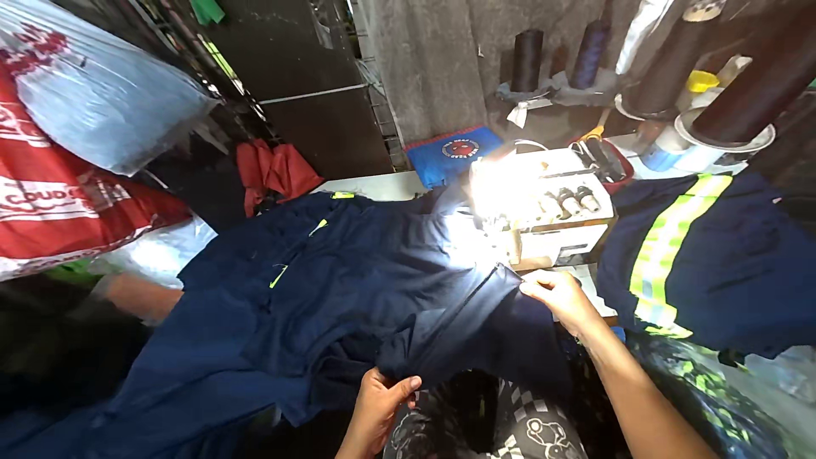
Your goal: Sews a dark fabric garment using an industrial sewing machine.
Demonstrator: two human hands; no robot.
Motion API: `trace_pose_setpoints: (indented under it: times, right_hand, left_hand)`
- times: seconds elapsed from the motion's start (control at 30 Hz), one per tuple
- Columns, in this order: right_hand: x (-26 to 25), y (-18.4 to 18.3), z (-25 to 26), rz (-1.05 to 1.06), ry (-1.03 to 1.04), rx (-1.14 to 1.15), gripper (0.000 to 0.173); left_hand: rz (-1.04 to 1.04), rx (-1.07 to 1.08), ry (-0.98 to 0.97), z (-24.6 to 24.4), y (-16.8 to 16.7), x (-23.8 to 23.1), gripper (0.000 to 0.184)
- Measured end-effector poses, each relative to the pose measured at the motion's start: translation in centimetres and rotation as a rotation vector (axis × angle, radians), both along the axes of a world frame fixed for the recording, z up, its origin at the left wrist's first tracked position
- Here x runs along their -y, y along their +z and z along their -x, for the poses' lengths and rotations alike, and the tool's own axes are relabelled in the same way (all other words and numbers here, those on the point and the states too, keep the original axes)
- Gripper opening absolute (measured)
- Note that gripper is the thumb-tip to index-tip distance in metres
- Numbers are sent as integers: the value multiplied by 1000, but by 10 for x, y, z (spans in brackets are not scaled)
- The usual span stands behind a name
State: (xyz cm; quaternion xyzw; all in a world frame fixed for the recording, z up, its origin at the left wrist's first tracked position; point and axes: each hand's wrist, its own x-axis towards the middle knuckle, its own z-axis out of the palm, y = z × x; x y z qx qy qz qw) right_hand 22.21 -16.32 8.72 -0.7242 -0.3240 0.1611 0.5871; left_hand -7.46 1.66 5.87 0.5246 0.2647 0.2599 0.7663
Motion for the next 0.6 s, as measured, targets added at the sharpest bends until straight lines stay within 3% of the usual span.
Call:
trace_pose_setpoints:
  times: [0.2,0.6]
  right_hand:
    - [2,-3,-2,-82,43,-67,8]
    - [0,5,-5,-21,22,-57,6]
  left_hand:
    - [-32,-63,63,-3,1,2,33]
    - [-69,-41,125,-5,7,5,34]
